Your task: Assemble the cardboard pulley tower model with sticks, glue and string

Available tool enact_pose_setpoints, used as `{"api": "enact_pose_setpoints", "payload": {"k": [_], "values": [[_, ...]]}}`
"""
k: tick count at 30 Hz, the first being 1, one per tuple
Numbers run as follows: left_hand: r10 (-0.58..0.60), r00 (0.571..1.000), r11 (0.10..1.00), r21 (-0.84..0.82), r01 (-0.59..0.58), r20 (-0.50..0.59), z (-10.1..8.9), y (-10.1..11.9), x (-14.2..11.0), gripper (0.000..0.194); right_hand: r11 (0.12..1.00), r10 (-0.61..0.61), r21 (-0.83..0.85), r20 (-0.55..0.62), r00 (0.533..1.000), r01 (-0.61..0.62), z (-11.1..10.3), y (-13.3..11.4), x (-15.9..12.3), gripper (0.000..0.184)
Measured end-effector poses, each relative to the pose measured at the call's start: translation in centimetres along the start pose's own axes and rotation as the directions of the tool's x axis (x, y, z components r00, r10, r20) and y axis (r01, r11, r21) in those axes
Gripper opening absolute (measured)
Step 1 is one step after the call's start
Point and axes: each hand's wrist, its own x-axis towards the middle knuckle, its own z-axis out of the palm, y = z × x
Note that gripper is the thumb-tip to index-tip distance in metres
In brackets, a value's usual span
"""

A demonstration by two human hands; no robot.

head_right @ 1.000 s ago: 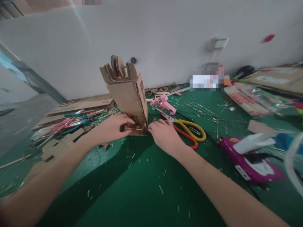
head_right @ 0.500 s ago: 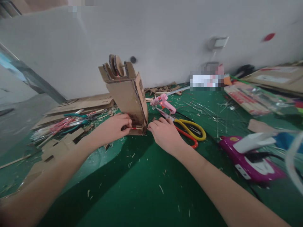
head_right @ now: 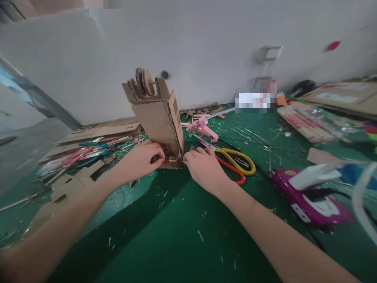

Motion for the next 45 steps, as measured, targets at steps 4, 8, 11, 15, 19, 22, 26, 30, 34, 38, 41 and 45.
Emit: {"api": "enact_pose_setpoints", "payload": {"k": [4, 8, 11, 15, 19, 22, 26, 30, 34, 38, 41, 45], "values": [[0.007, 1.0, 0.999, 0.048, -0.006, -0.011, 0.2, 0.5, 0.1, 0.022, 1.0, 0.004, 0.022, -0.002, 1.0, -0.004, 0.4, 0.0, 0.1, 0.02], [-0.003, 1.0, 1.0, 0.028, 0.003, -0.007, 0.4, 0.3, 0.0, 0.023, 1.0, 0.01, 0.017, -0.005, 1.0, -0.01, 0.5, 0.1, 0.1, 0.02], [0.022, 1.0, 0.998, 0.051, -0.022, 0.018, 0.4, 0.0, -0.1, 0.016, 1.0, 0.005, 0.028, -0.004, 1.0, -0.005, 0.4, 0.1, 0.0, 0.02], [0.022, 1.0, 0.982, 0.188, -0.022, 0.002, 0.7, -0.1, -0.2, 0.015, 1.0, -0.003, 0.03, 0.005, 1.0, 0.003, 0.3, -0.1, 0.0, 0.02], [0.074, 0.997, 0.966, 0.249, -0.067, -0.019, 1.0, 0.1, -0.2, 0.019, 0.999, -0.005, 0.036, 0.013, 1.0, 0.005, 0.3, -0.2, 0.0, 0.02], [0.087, 0.996, 0.969, 0.235, -0.077, -0.031, 1.1, 0.1, -0.1, 0.019, 0.999, -0.012, 0.043, 0.017, 1.0, 0.011, 0.3, -0.2, 0.0, 0.02], [0.092, 0.995, 0.972, 0.22, -0.081, -0.042, 1.2, 0.0, -0.1, 0.018, 0.999, -0.011, 0.047, 0.01, 1.0, 0.011, 0.3, -0.1, 0.0, 0.021], [0.073, 0.997, 0.986, 0.152, -0.07, -0.012, 1.0, 0.0, 0.0, 0.019, 1.0, 0.01, 0.024, 0.009, 1.0, -0.01, 0.1, 0.0, 0.1, 0.021], [0.057, 0.998, 0.996, 0.075, -0.058, 0.012, 0.9, 0.2, 0.1, 0.019, 1.0, 0.013, 0.023, -0.006, 1.0, -0.013, 0.0, 0.1, 0.2, 0.021], [0.054, 0.998, 0.997, 0.05, -0.055, 0.018, 0.6, 0.2, 0.0, 0.022, 1.0, 0.007, 0.017, -0.022, 1.0, -0.007, 0.1, 0.1, 0.1, 0.022], [0.063, 0.998, 0.998, 0.012, -0.063, 0.022, 0.1, -0.2, 0.0, 0.025, 1.0, 0.007, 0.006, -0.022, 1.0, -0.007, -0.2, 0.1, 0.0, 0.022], [0.052, 0.998, 0.998, -0.02, -0.052, 0.02, -0.2, -0.4, 0.0, 0.026, 0.997, 0.082, 0.003, -0.06, 0.995, -0.082, -1.9, 0.9, 0.2, 0.021]]}}
